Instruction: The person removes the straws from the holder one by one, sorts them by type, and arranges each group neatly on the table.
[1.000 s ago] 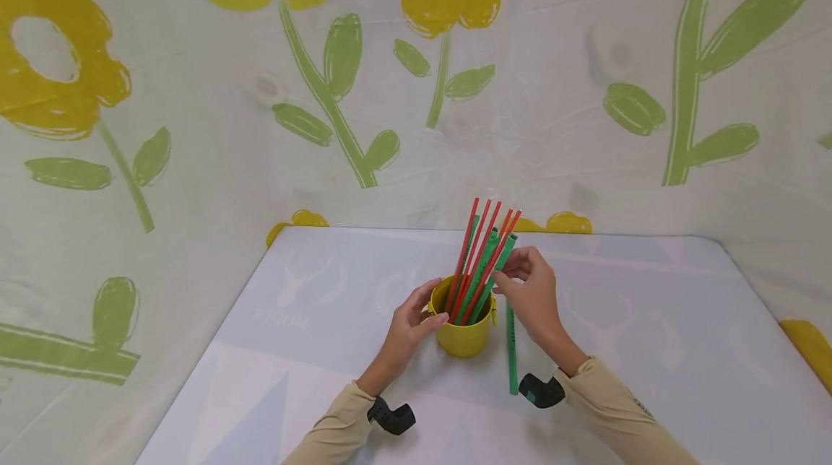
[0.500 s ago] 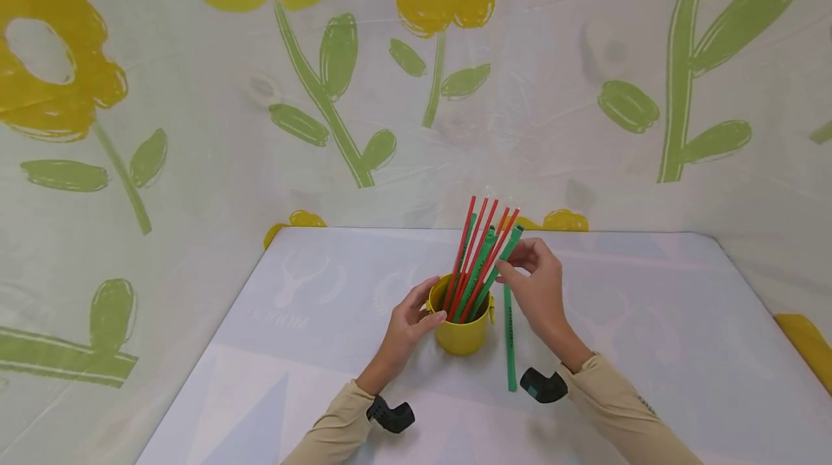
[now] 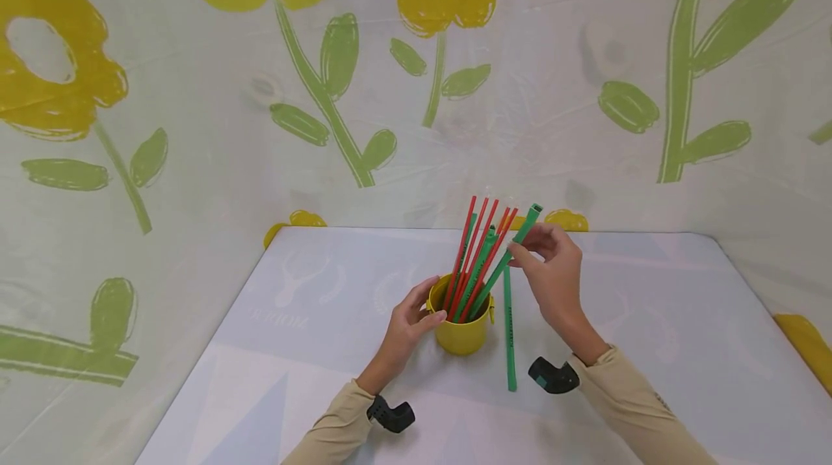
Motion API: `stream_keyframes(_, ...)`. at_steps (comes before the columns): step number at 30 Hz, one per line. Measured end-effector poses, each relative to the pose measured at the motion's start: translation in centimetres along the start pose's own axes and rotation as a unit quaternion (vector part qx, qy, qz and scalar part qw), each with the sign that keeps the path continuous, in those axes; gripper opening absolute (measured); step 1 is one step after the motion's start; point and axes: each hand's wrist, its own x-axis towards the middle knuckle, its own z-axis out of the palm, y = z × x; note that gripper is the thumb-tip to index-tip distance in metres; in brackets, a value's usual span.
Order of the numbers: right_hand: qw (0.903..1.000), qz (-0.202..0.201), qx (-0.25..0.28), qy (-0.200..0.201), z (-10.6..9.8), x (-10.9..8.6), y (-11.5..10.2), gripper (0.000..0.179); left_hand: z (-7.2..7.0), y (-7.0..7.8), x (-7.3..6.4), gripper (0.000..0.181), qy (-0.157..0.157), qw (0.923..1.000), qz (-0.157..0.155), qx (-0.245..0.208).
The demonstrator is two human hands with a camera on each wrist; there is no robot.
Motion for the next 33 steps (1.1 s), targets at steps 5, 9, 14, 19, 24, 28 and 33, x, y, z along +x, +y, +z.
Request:
stream_keyframes(5,0.9987,-0.008,0.048,0.012,-0.4,0.5,-0.8,0.02,0.0,0.0,0.0,0.058,0.0,1.0,-0.003,0.002)
stream_keyframes(9,0.9975,-0.015,0.066,0.018,-0.8,0.6,-1.3,0.02,0.1,0.1,0.0,0.058,0.001,1.0,0.0,-0.002)
stream_keyframes(14,0.9949,-0.013,0.096,0.027,-1.0,0.7,-1.9,0.02,0.1,0.0,0.1,0.057,0.004,1.0,-0.003,0.001)
stream_keyframes(19,0.9933,-0.019,0.108,0.036,-1.3,0.9,-2.4,0.019,0.1,-0.1,0.1,0.058,0.003,1.0,0.0,0.0)
stream_keyframes(24,0.9921,-0.023,0.117,0.039,-1.7,1.1,-3.0,0.019,0.1,-0.1,0.1,0.058,0.001,1.0,-0.006,0.002)
stream_keyframes(28,0.9907,-0.027,0.128,0.037,-2.0,1.3,-3.4,0.019,0.1,-0.1,0.2,0.058,0.002,1.0,-0.007,0.002)
stream_keyframes(33,0.9856,-0.039,0.16,0.037,-2.5,1.5,-3.7,0.02,0.0,-0.1,0.2,0.058,0.002,1.0,-0.004,0.0)
